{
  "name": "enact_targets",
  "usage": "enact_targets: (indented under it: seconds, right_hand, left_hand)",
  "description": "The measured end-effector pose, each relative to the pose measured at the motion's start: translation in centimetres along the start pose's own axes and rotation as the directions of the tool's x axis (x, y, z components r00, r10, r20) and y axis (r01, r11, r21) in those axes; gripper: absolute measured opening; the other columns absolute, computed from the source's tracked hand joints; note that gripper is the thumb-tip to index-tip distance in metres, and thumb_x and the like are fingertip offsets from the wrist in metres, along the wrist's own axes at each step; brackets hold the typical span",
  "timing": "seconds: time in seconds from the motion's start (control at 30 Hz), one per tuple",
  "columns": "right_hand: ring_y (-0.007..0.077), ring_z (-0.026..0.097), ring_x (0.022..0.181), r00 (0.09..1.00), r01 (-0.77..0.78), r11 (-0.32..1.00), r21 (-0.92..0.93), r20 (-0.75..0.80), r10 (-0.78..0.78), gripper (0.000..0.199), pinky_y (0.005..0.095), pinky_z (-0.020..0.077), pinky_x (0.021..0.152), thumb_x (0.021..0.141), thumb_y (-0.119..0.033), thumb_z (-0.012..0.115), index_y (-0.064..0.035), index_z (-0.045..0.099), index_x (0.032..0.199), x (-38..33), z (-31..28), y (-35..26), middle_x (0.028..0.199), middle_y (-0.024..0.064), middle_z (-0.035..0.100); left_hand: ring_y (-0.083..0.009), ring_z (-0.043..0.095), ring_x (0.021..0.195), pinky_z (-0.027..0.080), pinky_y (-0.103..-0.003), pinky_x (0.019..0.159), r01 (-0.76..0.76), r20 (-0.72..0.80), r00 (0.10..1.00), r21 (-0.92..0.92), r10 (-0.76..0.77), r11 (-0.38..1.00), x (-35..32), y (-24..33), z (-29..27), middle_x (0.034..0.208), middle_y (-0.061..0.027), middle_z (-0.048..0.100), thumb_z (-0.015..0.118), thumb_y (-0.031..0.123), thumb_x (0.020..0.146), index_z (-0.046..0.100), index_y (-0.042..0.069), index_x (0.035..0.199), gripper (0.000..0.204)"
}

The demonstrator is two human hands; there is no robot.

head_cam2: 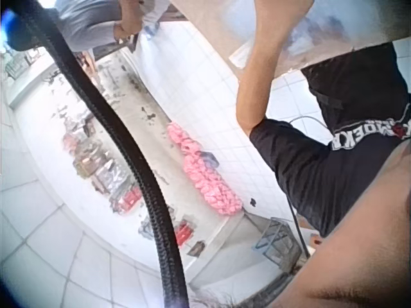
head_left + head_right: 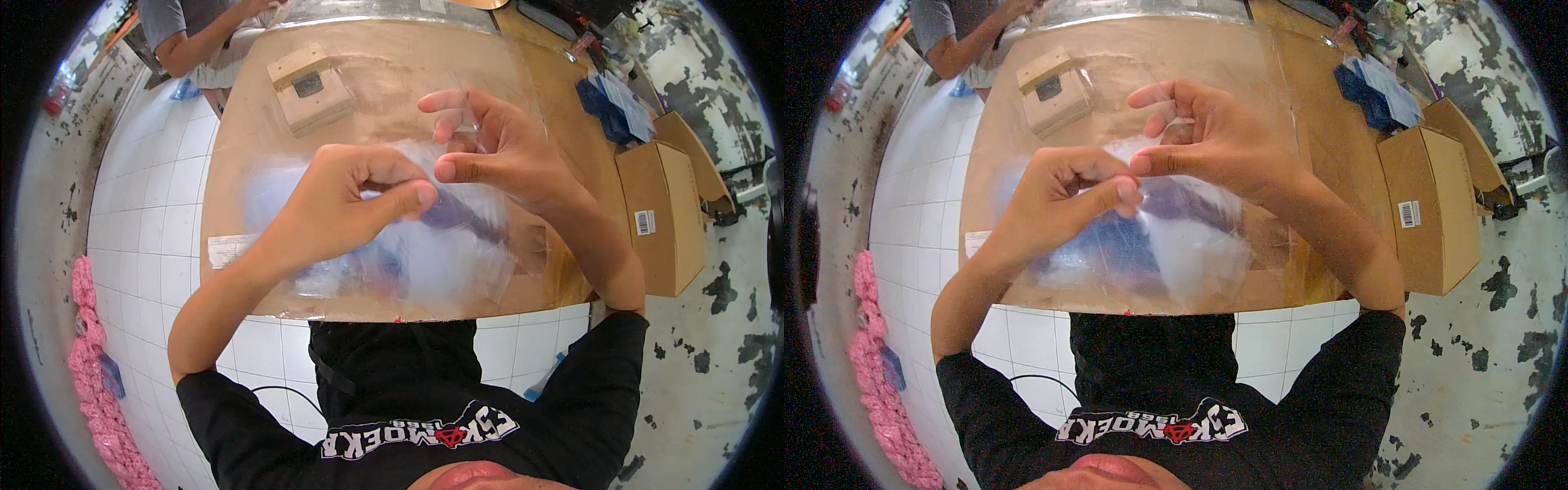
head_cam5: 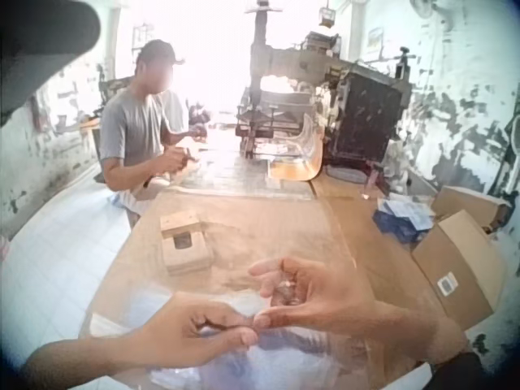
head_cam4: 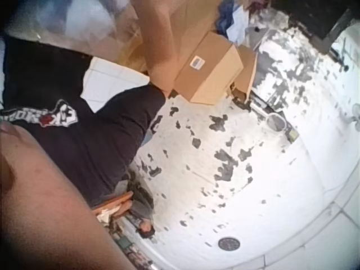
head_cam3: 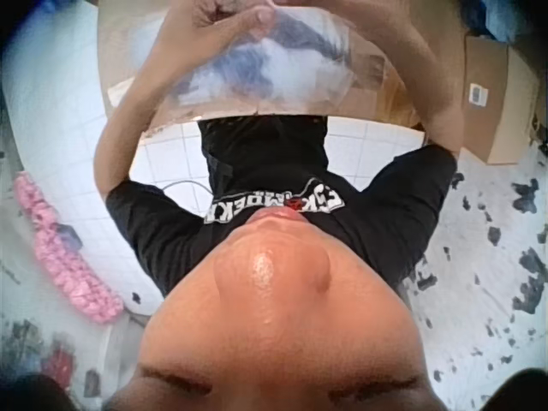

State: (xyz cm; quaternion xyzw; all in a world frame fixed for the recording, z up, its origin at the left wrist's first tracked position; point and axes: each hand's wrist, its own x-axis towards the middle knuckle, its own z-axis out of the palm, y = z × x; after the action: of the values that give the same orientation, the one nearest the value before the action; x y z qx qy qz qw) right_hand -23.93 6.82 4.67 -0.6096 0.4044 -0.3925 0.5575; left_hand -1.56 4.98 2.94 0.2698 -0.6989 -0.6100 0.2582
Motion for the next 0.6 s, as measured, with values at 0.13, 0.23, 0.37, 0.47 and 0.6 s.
enact_targets:
  seconds: [0.13,0.23,0.37,0.47,0.6]
  right_hand:
    - [0.0064,0.053,0.083,0.992,-0.111,0.925,0.363,-0.015,0.125,0.048,0.0219,0.0454,0.073,0.080,-0.013,0.078,-0.0009,0.055,0.120,-0.1,-0.6,-0.3,0.092,-0.0005,0.055]
    - [0.0070,0.058,0.079,0.969,0.077,0.995,0.059,-0.239,-0.061,0.032,0.0217,0.0481,0.072,0.083,-0.013,0.075,-0.0012,0.060,0.109,-0.7,-0.6,-0.2,0.081,-0.0016,0.059]
    - [0.0109,0.060,0.068,0.791,0.377,0.766,-0.520,-0.249,-0.559,0.016,0.0242,0.0492,0.063,0.078,-0.004,0.076,-0.0029,0.066,0.091,-2.0,0.4,-1.0,0.077,0.0022,0.060]
    - [0.0143,0.060,0.064,0.621,0.487,0.364,-0.794,0.023,-0.783,0.014,0.0260,0.0482,0.057,0.073,-0.001,0.077,-0.0041,0.067,0.083,-2.6,0.6,-2.0,0.075,0.0052,0.059]
    - [0.0187,0.059,0.060,0.613,0.414,0.164,-0.895,0.141,-0.777,0.014,0.0277,0.0451,0.051,0.074,-0.011,0.076,-0.0044,0.066,0.081,-3.9,1.6,-2.4,0.075,0.0064,0.059]
  left_hand:
    - [-0.0090,0.062,0.069,0.050,-0.023,0.063,0.041,-0.128,0.991,-0.068,-0.049,0.997,-0.3,0.8,-0.1,0.076,-0.0068,0.067,0.066,0.017,0.090,0.067,-0.006,0.085,0.023]
    - [-0.0078,0.060,0.069,0.049,-0.022,0.062,-0.002,-0.160,0.987,-0.034,-0.004,0.999,-0.2,0.2,-0.9,0.075,-0.0053,0.066,0.066,0.018,0.090,0.067,-0.006,0.087,0.023]
    - [-0.0070,0.059,0.068,0.048,-0.021,0.062,-0.045,-0.209,0.977,0.013,0.047,0.999,0.3,-0.8,-1.0,0.076,-0.0037,0.064,0.067,0.017,0.089,0.066,-0.005,0.095,0.023]
    - [-0.0073,0.059,0.070,0.048,-0.021,0.063,-0.067,-0.223,0.972,0.045,0.075,0.997,0.2,-1.3,-1.0,0.078,-0.0034,0.064,0.065,0.014,0.090,0.063,-0.004,0.104,0.023]
    - [-0.0093,0.060,0.074,0.048,-0.023,0.067,-0.163,-0.326,0.935,-0.050,0.138,0.985,0.1,-2.1,-1.2,0.082,-0.0042,0.063,0.059,0.009,0.091,0.058,0.000,0.113,0.023]
